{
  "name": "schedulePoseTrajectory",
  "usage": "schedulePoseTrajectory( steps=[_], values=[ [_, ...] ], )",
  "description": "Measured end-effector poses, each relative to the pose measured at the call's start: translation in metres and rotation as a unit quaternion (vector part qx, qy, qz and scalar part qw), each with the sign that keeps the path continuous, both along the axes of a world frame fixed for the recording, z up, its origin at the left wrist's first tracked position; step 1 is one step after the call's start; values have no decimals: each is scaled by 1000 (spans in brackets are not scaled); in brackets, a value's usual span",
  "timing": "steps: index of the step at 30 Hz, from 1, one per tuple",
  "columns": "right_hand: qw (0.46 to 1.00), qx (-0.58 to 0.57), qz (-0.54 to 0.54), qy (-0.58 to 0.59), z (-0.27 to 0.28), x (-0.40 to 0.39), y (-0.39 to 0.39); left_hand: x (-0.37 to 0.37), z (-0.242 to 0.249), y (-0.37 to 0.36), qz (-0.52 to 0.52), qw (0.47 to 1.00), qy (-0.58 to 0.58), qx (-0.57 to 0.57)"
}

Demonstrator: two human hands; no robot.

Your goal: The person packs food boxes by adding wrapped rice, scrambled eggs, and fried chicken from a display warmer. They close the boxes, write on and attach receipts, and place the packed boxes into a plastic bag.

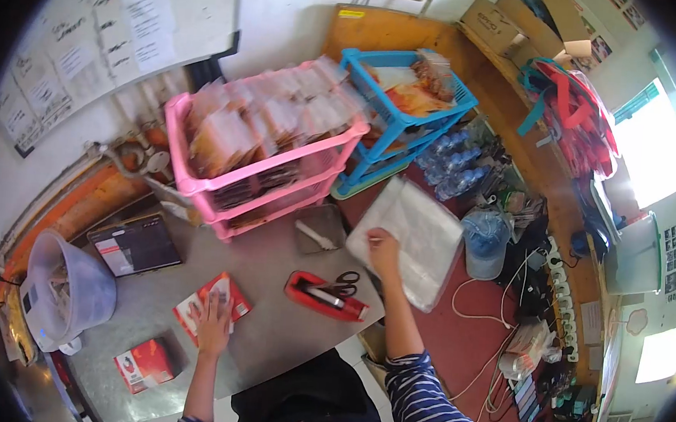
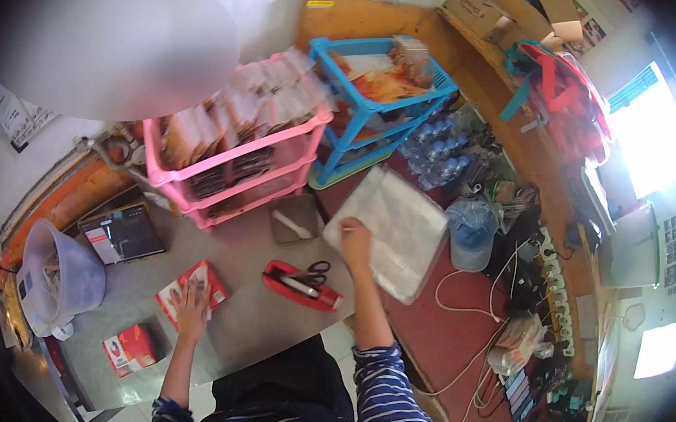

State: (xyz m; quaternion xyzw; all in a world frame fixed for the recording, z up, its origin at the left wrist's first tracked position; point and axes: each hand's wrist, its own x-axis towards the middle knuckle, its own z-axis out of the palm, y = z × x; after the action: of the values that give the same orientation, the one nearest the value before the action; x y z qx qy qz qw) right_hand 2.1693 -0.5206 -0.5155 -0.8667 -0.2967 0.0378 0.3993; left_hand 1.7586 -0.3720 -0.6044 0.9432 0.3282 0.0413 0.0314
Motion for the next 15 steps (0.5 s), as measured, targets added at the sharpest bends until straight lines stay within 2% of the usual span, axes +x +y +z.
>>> schedulePoseTrajectory(
  steps=[1,2,3,4,6,8,9,10,12,13,15],
  values=[
    [997,-8,-57,-41,-14,37,-30,1,-8,-9,-75,994,33,77],
    [995,3,-77,-56,-37,76,-61,9,-1,-19,-74,994,32,80],
    [990,-72,-109,-58,-36,95,-84,16,13,-31,-32,999,21,-12],
    [990,-71,-110,-58,-46,109,-98,24,23,-43,9,995,9,-104],
    [972,-222,-70,-20,-73,137,-122,48,25,-64,40,995,10,-93],
    [975,-211,-64,11,-86,154,-125,76,26,-85,73,989,-53,-115],
    [972,-232,-33,-20,-80,153,-122,99,39,-95,76,989,-50,-113],
    [966,-253,1,-48,-74,150,-120,126,49,-105,38,990,-95,-95],
    [966,-254,22,-46,-84,151,-121,182,78,-121,-17,981,-172,-90],
    [982,-188,5,-5,-89,155,-122,211,89,-125,-34,972,-209,-100],
    [996,-73,1,52,-93,158,-121,259,84,-132,-155,968,-172,-100]
  ],
)
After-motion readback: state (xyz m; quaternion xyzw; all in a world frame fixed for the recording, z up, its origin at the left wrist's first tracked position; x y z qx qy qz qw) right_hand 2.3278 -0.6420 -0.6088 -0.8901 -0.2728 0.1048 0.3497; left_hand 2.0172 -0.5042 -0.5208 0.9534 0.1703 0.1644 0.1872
